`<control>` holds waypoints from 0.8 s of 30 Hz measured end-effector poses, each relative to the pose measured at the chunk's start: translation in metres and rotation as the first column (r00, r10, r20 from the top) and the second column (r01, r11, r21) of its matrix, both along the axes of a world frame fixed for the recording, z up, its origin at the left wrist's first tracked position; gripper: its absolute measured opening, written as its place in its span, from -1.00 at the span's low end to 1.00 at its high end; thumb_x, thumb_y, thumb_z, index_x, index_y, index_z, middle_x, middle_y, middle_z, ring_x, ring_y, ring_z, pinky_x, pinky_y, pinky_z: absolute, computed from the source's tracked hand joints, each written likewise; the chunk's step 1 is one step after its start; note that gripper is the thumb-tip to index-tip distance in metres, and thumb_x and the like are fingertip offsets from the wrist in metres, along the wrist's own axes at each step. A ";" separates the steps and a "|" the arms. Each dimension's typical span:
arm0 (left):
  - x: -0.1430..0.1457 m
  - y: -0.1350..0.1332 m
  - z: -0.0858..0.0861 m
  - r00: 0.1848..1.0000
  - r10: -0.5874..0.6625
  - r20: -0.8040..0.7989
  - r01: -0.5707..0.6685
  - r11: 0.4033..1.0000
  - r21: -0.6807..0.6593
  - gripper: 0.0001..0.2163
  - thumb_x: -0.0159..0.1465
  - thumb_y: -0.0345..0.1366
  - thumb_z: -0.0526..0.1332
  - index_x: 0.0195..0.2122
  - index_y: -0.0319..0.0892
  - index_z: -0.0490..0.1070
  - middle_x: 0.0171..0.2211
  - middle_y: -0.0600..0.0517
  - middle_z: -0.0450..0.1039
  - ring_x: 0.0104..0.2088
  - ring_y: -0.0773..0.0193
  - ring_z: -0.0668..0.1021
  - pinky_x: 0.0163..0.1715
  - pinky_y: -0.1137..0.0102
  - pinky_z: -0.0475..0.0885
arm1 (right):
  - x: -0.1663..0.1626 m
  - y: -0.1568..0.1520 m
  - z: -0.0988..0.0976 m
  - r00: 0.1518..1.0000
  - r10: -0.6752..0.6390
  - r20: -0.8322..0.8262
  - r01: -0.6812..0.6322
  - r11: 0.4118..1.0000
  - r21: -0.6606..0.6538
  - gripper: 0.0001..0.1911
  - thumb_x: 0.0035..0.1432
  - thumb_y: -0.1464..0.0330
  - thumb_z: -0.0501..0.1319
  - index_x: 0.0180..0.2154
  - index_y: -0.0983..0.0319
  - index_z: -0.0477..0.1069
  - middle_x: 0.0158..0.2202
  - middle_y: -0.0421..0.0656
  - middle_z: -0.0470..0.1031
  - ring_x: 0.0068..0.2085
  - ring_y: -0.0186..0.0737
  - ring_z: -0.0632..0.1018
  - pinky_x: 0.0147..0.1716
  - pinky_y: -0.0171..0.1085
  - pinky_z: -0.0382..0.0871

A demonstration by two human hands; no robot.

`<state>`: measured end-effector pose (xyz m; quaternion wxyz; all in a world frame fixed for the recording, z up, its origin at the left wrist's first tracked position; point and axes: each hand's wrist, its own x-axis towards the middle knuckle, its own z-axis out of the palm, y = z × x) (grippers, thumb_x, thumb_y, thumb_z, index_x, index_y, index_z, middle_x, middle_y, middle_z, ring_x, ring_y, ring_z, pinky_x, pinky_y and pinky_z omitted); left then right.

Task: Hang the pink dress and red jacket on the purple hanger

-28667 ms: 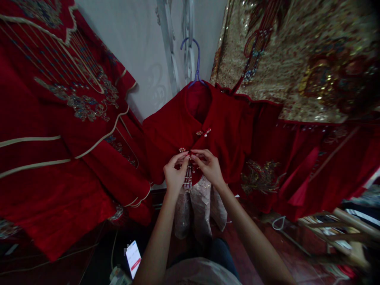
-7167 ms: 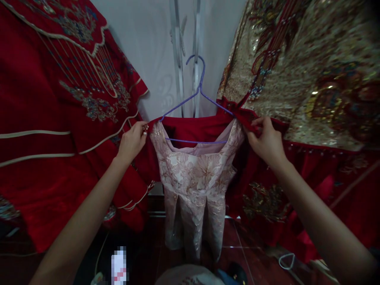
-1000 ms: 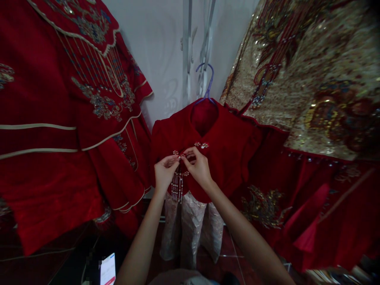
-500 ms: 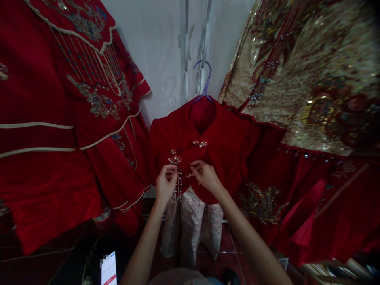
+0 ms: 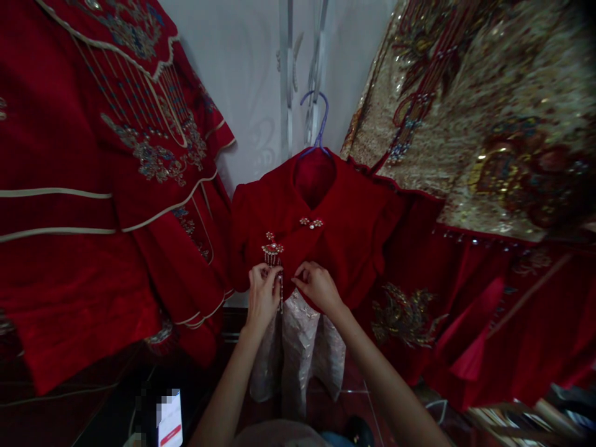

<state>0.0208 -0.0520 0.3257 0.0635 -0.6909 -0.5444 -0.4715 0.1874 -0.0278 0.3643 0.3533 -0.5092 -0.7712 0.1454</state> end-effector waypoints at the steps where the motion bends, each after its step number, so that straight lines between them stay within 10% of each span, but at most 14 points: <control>1: -0.002 0.001 -0.001 1.000 -0.003 -0.004 0.003 1.000 0.010 -0.74 0.23 -0.45 0.13 -0.07 -0.11 0.41 -0.16 -0.08 0.21 -0.13 0.13 0.36 -0.09 0.20 0.38 | 0.000 -0.001 -0.001 1.000 0.020 -0.016 -0.020 1.000 0.010 -0.94 0.02 0.39 0.30 -0.37 0.19 0.47 -0.44 -0.23 0.40 -0.42 -0.35 0.44 -0.37 -0.38 0.28; 14: -0.006 0.008 -0.011 0.965 -0.086 0.250 0.102 0.993 -0.054 -0.88 0.18 -0.35 0.19 -0.24 -0.14 0.41 -0.36 0.02 0.46 -0.31 0.23 0.51 -0.23 0.33 0.41 | -0.008 -0.002 0.002 0.914 0.194 -0.355 -0.247 0.963 -0.109 -0.88 0.05 0.31 0.27 -0.41 0.24 0.47 -0.44 -0.18 0.58 -0.43 -0.29 0.58 -0.42 -0.37 0.42; 24: -0.005 0.010 -0.014 0.743 -0.184 0.643 0.323 0.941 -0.105 -0.81 0.07 -0.39 0.25 -0.26 -0.21 0.45 -0.37 0.02 0.55 -0.35 0.30 0.59 -0.25 0.37 0.51 | -0.019 0.006 0.000 0.908 0.158 -0.389 -0.200 0.978 -0.068 -0.88 0.02 0.33 0.28 -0.42 0.26 0.46 -0.47 -0.17 0.55 -0.43 -0.30 0.57 -0.38 -0.36 0.45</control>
